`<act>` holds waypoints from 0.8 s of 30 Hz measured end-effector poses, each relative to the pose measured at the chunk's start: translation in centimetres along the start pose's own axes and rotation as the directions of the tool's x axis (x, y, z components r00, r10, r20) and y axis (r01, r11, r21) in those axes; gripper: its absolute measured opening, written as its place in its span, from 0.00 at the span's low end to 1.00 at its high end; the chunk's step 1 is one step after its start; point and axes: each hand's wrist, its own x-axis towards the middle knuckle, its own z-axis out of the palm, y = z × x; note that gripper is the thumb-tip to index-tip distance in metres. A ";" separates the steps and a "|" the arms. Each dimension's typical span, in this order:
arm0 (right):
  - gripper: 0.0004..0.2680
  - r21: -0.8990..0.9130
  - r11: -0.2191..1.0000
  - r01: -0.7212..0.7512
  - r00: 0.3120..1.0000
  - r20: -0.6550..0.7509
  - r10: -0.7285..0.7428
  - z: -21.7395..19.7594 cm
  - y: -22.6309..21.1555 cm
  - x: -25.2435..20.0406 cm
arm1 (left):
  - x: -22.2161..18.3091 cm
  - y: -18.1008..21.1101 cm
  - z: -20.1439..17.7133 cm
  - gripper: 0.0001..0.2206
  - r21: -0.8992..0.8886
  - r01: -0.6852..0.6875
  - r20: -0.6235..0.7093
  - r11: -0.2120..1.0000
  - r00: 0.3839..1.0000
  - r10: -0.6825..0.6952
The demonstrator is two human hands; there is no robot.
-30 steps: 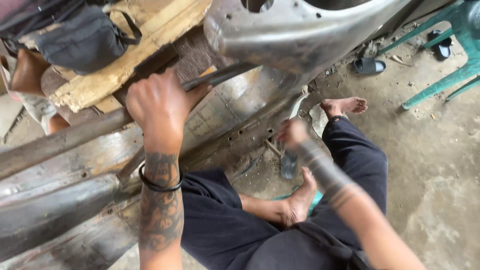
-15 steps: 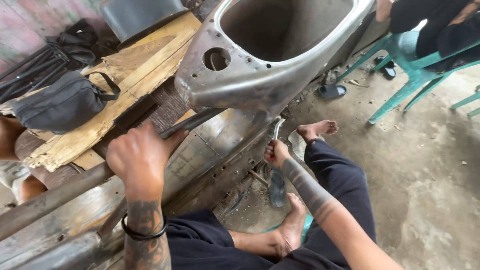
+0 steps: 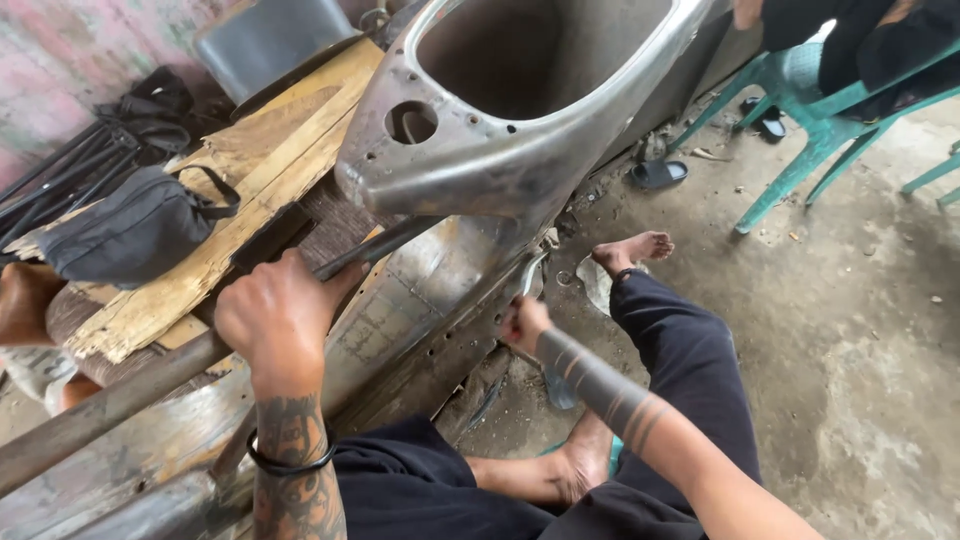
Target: Using a scraper and wire brush to clean rust and debris from a motorcycle frame.
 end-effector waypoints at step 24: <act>0.10 0.269 0.963 -0.024 1.000 -0.007 0.027 -0.9 -1.5 7.1 | 0.1 -0.2 -0.1 0.45 -0.010 0.034 0.033 0.999 0.999 -0.033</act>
